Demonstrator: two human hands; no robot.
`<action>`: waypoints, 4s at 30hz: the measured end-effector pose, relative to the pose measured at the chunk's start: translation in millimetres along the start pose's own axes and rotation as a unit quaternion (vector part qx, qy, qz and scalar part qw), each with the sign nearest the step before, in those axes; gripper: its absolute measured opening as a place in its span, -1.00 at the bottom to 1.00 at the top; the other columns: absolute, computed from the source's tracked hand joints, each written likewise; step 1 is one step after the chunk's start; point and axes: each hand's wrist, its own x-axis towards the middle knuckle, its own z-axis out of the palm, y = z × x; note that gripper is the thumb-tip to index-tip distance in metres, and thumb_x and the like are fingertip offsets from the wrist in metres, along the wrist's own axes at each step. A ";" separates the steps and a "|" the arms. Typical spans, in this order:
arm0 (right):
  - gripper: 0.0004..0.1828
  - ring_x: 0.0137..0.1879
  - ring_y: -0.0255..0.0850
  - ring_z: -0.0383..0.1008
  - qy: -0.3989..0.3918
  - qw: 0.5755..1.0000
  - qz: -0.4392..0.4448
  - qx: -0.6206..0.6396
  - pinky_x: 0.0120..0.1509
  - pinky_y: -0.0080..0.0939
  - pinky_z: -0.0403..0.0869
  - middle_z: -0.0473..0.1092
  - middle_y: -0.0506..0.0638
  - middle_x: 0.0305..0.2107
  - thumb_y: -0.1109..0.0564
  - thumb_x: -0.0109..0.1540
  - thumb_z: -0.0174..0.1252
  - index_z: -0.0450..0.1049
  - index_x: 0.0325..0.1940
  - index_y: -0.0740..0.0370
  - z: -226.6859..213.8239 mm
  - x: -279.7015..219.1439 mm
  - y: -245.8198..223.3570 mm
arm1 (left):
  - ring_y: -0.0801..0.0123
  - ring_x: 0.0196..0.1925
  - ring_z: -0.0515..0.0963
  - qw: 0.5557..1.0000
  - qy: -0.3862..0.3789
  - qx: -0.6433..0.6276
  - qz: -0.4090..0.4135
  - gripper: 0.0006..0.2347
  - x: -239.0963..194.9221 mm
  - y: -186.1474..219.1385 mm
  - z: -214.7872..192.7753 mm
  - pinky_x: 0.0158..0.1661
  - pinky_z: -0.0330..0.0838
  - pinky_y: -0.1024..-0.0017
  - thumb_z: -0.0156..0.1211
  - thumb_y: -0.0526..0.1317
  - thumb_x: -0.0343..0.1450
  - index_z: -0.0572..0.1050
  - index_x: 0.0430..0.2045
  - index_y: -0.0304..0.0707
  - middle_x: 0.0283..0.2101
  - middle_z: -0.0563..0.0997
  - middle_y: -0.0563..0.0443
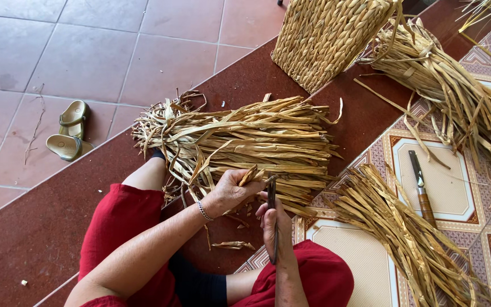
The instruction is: The person sits on the floor and uses scissors to trim dried plant strips into shorter pieces. The trimmed pieces are placed into a pile on the floor next to a woven basket.
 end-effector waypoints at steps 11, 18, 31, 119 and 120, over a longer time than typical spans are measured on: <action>-0.24 -0.61 -0.32 0.38 0.052 0.990 -0.003 -0.129 -0.45 -0.24 0.36 0.29 -0.12 -0.77 -0.36 0.41 -0.44 0.48 0.05 0.26 8.2 -7.7 -1.5 | 0.70 -0.37 0.46 0.999 -0.022 -0.032 -0.009 -0.90 1.1 -2.4 3.3 -0.36 0.42 0.61 0.25 -0.30 0.45 0.64 -0.28 -0.35 -0.40 0.59 0.28; -0.22 -0.68 -0.42 0.22 0.094 0.995 0.030 -0.021 -0.63 -0.35 0.27 0.23 -0.21 -0.74 -0.41 0.40 -0.44 0.51 -0.03 0.23 -2.4 -2.3 19.4 | 0.68 -0.34 0.54 0.999 -0.028 0.041 -0.008 -0.87 4.6 -10.3 1.5 -0.32 0.49 0.59 0.24 -0.22 0.47 0.64 -0.25 -0.28 -0.39 0.65 0.24; -0.04 -0.66 -0.43 0.10 0.322 0.932 0.067 0.150 -0.58 -0.44 0.09 0.24 -0.11 -0.71 -0.59 0.35 -0.40 0.49 -0.02 0.33 -117.6 0.2 14.0 | 0.09 -0.42 0.63 0.900 -0.020 0.410 0.146 -0.77 31.2 -69.3 54.9 -0.39 0.51 0.21 0.38 -0.20 0.37 0.47 -0.23 -0.26 -0.42 0.60 -0.10; 0.01 -0.67 -0.38 0.08 0.332 0.909 0.081 0.240 -0.62 -0.40 0.06 0.20 -0.10 -0.69 -0.62 0.30 -0.39 0.48 0.00 0.38 -99.3 9.2 17.5 | 0.29 -0.41 0.68 0.882 0.042 0.469 -0.016 -0.86 78.3 -19.5 43.9 -0.31 0.60 0.33 0.26 -0.22 0.40 0.49 -0.23 -0.19 -0.42 0.63 -0.02; 0.01 -0.66 -0.38 0.09 0.335 0.909 0.078 0.235 -0.61 -0.40 0.07 0.20 -0.10 -0.69 -0.62 0.30 -0.38 0.48 0.00 0.39 -100.0 9.8 18.5 | 0.27 -0.40 0.69 0.861 0.016 0.504 -0.070 -0.92 90.0 -25.7 55.5 -0.28 0.61 0.32 0.19 -0.24 0.46 0.50 -0.24 -0.16 -0.44 0.63 -0.01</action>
